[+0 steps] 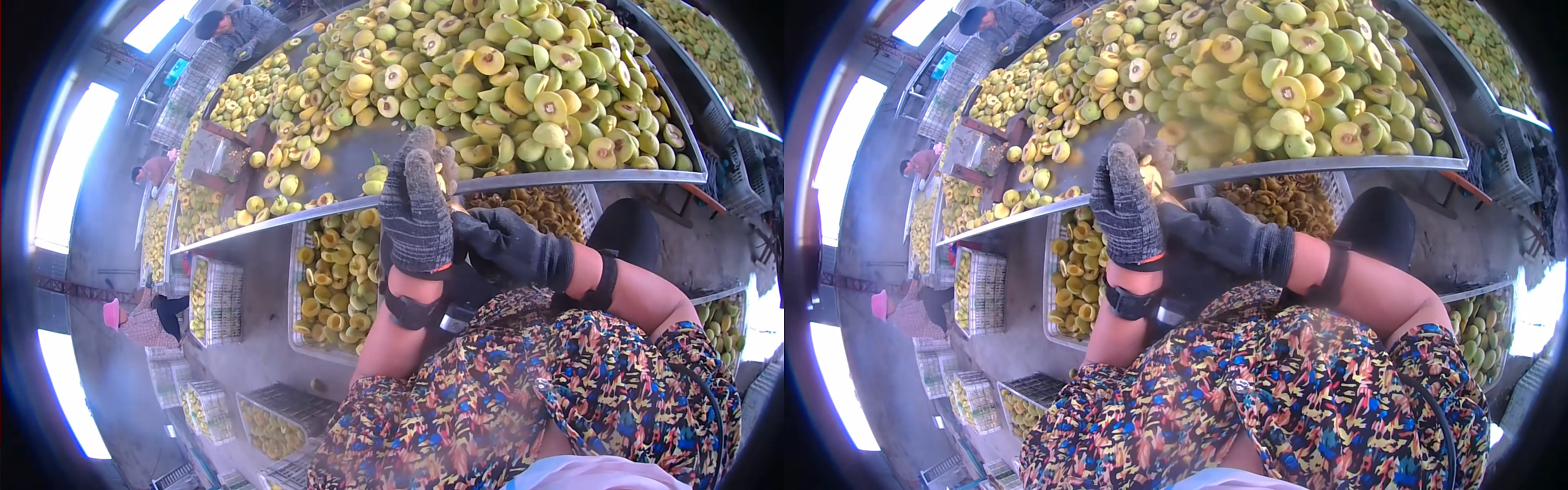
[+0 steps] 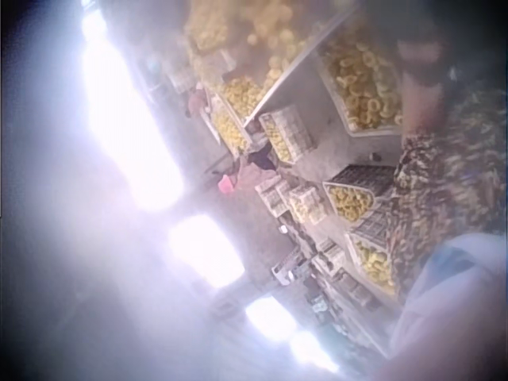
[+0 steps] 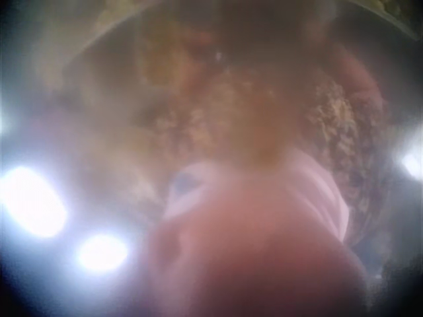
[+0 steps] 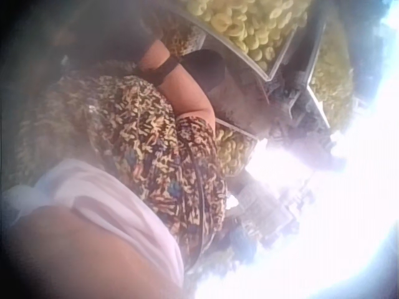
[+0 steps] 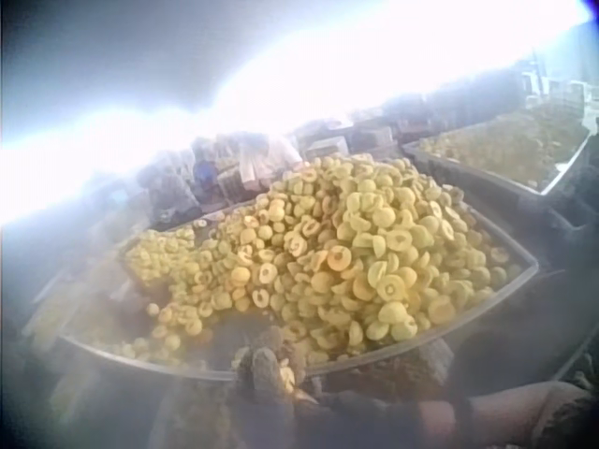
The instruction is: Pitting and sorting fruit in a food processing facility.
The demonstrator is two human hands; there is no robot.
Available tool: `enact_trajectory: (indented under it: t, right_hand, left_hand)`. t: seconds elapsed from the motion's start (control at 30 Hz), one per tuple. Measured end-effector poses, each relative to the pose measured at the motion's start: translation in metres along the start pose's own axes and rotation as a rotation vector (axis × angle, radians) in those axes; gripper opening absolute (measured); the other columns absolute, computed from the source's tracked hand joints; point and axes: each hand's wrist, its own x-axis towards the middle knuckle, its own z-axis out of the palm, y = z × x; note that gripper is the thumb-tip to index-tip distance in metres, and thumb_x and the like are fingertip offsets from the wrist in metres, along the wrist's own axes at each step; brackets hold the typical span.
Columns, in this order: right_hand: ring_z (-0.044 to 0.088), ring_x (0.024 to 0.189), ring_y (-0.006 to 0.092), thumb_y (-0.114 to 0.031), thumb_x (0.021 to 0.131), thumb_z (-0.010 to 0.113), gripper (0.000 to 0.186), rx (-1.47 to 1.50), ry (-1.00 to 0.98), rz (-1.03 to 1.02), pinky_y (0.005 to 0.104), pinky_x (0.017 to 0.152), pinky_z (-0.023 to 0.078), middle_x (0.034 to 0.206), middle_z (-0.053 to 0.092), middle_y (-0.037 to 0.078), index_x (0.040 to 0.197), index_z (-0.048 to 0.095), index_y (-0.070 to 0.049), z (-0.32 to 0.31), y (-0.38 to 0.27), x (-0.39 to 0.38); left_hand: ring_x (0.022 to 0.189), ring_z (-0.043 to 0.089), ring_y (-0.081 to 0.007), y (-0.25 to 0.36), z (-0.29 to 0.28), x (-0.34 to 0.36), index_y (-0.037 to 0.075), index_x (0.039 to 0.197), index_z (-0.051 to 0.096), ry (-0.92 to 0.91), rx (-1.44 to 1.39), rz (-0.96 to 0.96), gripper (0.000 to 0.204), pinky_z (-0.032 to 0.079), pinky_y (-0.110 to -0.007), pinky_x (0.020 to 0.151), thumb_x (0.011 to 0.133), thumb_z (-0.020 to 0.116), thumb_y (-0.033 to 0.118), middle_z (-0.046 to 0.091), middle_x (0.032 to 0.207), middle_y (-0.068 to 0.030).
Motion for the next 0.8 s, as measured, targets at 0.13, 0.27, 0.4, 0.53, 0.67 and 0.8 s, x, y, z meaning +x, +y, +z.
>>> enact_trajectory:
  t: [0.13,0.27,0.4,0.53,0.67,0.8]
  right_hand:
    - [0.058,0.062,0.0047,-0.046,0.096,0.052,0.042,-0.050,-0.036,0.036,0.0201,0.052,0.046,0.078,0.065,-0.001,0.096,0.065,-0.007,-0.003,-0.008,-0.004]
    - [0.059,0.064,0.0045,-0.047,0.096,0.051,0.043,-0.143,-0.048,0.061,0.0204,0.053,0.046,0.078,0.064,-0.001,0.095,0.066,-0.006,-0.003,-0.016,-0.007]
    - [0.058,0.060,0.0058,-0.048,0.095,0.051,0.043,-0.089,-0.013,-0.086,0.0217,0.051,0.046,0.076,0.063,-0.001,0.094,0.065,-0.007,-0.004,0.002,-0.003]
    - [0.056,0.057,0.0071,-0.046,0.094,0.054,0.042,-0.040,0.021,0.028,0.0225,0.050,0.045,0.076,0.063,0.000,0.099,0.064,-0.006,-0.003,0.006,-0.004]
    - [0.056,0.057,0.0066,-0.041,0.095,0.055,0.037,-0.047,0.075,0.106,0.0232,0.049,0.045,0.075,0.062,0.000,0.103,0.062,-0.005,-0.009,-0.007,-0.010]
    - [0.039,0.038,0.0068,-0.056,0.098,0.038,0.056,0.028,-0.241,0.123,0.0219,0.035,0.030,0.052,0.046,-0.001,0.084,0.060,-0.006,-0.019,-0.013,-0.022]
  left_hand:
    - [0.077,0.064,-0.0182,0.012,-0.003,0.006,0.005,0.120,0.058,-0.070,-0.432,-0.417,0.050,0.054,-0.031,0.065,0.093,0.055,0.048,0.062,0.090,-0.0071]
    - [0.076,0.063,-0.0197,0.019,0.002,0.000,0.006,0.120,0.058,-0.014,-0.430,-0.408,0.051,0.054,-0.031,0.063,0.092,0.058,0.048,0.063,0.088,-0.0076]
    - [0.085,0.065,-0.0203,0.004,0.005,-0.003,0.001,0.122,0.057,-0.078,-0.077,-0.038,0.047,0.055,-0.030,0.071,0.098,0.051,0.041,0.065,0.099,-0.0089]
    - [0.095,0.065,-0.0209,0.006,0.003,-0.004,-0.002,0.121,0.058,-0.117,0.065,0.109,0.046,0.055,-0.031,0.079,0.099,0.050,0.037,0.067,0.106,-0.0109]
    - [0.089,0.067,-0.0201,-0.002,-0.008,0.016,-0.003,0.115,0.062,-0.165,0.178,0.033,0.042,0.055,-0.031,0.078,0.098,0.052,0.034,0.068,0.101,-0.0101]
    - [0.074,0.068,-0.0186,-0.005,-0.025,0.022,-0.003,0.108,0.065,-0.591,-0.369,-0.511,0.029,0.055,-0.028,0.070,0.095,0.058,0.022,0.069,0.087,-0.0113]
